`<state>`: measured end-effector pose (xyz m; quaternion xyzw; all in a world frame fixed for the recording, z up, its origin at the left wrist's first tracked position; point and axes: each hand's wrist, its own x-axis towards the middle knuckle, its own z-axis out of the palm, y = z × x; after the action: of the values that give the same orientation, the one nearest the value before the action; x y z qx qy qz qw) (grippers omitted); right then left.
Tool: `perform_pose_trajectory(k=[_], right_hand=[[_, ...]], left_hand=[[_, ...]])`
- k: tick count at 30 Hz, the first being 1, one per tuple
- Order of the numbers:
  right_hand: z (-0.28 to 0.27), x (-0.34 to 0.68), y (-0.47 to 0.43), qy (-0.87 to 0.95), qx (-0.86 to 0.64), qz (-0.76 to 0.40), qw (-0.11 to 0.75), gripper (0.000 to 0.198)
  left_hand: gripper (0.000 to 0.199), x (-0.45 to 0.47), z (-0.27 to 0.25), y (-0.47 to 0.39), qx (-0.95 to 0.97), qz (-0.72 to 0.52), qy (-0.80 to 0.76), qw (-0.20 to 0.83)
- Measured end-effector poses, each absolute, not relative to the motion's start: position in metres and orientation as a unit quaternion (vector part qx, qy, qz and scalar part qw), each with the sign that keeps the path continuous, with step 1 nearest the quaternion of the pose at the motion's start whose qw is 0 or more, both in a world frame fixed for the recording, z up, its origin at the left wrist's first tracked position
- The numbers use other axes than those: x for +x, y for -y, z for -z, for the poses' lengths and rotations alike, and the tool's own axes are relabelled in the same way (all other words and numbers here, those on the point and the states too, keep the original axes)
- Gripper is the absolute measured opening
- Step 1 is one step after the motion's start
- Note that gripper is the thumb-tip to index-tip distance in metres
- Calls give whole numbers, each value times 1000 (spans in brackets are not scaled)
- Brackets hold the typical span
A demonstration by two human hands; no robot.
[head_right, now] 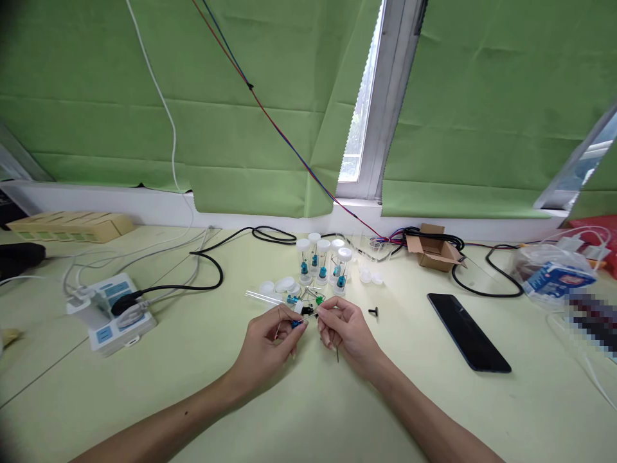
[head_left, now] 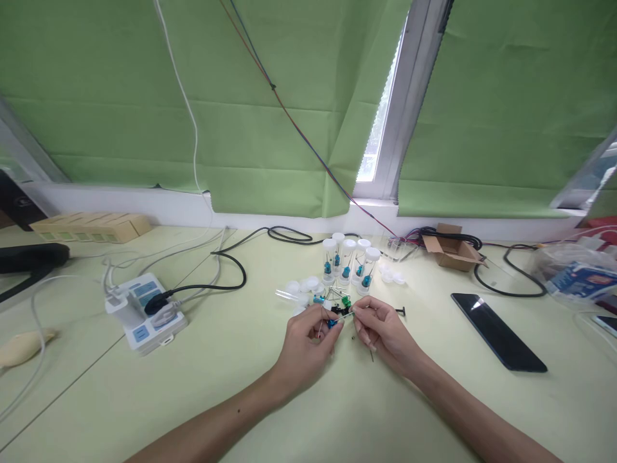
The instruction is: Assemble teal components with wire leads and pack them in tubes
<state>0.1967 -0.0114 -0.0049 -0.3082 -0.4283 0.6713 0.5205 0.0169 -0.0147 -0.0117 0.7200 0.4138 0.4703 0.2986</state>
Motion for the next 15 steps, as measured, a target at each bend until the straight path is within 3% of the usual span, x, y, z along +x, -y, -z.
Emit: perform_pose_trajectory(k=[15], right_hand=[[5,197,10,364,-258,-730,518,24]], left_hand=[[13,19,10,15,684,-482,-399,375]])
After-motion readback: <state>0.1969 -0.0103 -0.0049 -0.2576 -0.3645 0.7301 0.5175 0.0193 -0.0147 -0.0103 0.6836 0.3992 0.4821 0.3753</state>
